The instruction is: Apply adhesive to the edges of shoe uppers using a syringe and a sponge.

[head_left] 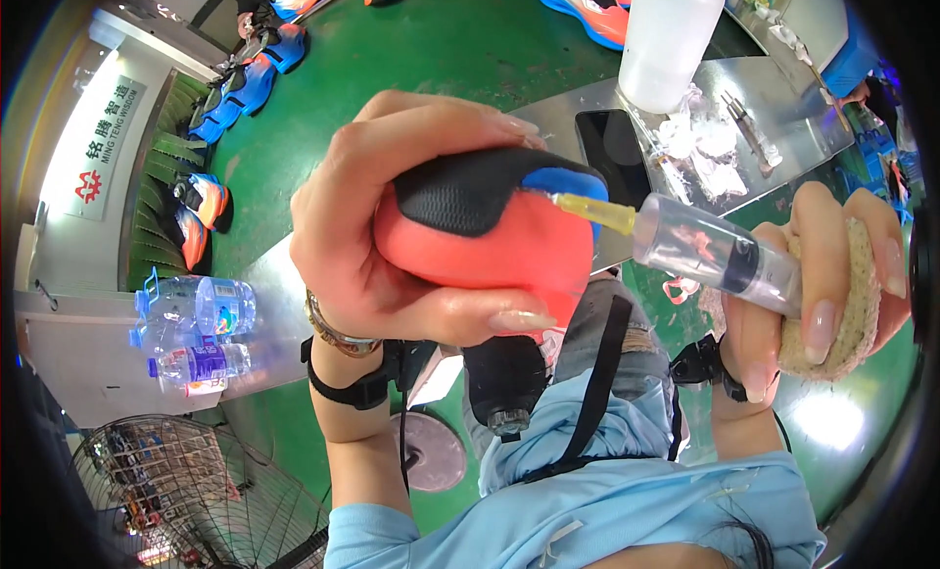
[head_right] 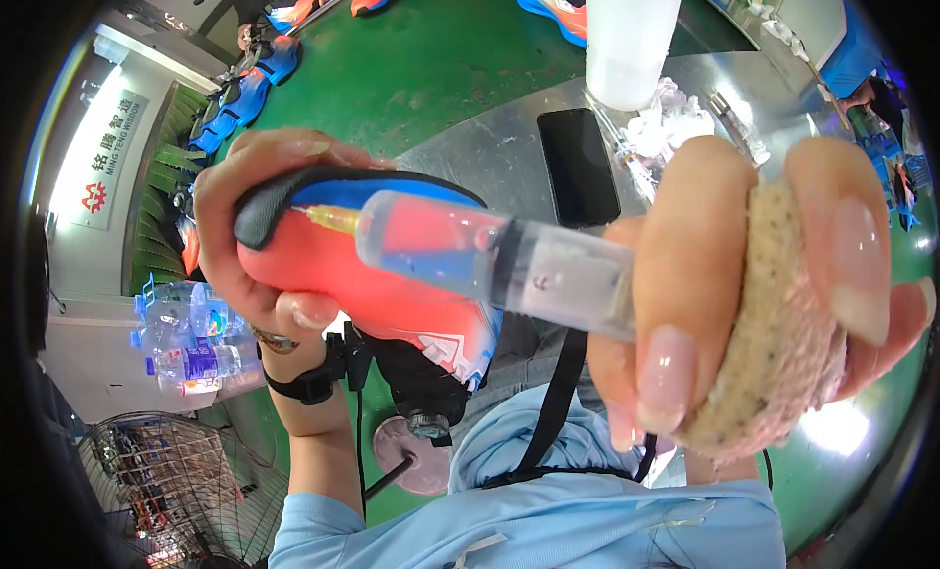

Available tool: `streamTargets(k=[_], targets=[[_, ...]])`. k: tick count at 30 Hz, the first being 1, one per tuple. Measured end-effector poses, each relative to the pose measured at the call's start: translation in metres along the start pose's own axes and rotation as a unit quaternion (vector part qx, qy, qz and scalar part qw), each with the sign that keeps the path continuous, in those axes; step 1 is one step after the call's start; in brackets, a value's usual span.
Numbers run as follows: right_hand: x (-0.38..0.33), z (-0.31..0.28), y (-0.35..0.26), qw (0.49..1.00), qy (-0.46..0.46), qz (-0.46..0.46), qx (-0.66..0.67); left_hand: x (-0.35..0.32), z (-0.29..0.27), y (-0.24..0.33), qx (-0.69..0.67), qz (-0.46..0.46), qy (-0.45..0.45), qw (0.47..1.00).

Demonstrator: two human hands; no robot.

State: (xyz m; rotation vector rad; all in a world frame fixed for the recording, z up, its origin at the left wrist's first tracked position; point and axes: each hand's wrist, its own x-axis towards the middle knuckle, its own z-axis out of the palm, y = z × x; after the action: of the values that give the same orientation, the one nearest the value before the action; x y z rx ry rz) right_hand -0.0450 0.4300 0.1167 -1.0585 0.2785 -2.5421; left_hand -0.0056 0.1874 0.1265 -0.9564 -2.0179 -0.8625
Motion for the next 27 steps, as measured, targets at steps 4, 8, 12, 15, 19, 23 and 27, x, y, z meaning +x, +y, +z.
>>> streamTargets(k=[4,8,12,15,19,23,27], targets=[[-0.003,0.0,-0.015,0.995,0.018,0.038,-0.093,0.001,0.001,-0.002,-0.002,-0.018,0.001,1.0],[-0.005,-0.007,-0.02,0.976,-0.038,0.089,-0.194,-0.005,0.0,0.002,0.025,-0.076,0.015,0.997],[-0.009,-0.011,-0.01,0.977,0.001,0.049,-0.207,-0.003,0.0,-0.002,0.039,-0.129,0.023,0.991],[-0.01,-0.029,0.007,0.985,-0.022,0.046,-0.165,-0.016,0.002,-0.007,-0.053,-0.195,0.161,0.966],[-0.015,-0.038,0.026,0.985,0.01,0.051,-0.167,-0.02,-0.008,-0.01,0.075,-0.242,0.187,0.949],[-0.029,-0.053,0.046,0.994,0.036,0.032,-0.1,-0.046,-0.029,-0.022,0.158,-0.278,0.233,0.918],[-0.044,-0.066,0.052,0.986,0.057,0.098,-0.119,-0.074,-0.048,-0.035,0.254,-0.316,0.297,0.864]])
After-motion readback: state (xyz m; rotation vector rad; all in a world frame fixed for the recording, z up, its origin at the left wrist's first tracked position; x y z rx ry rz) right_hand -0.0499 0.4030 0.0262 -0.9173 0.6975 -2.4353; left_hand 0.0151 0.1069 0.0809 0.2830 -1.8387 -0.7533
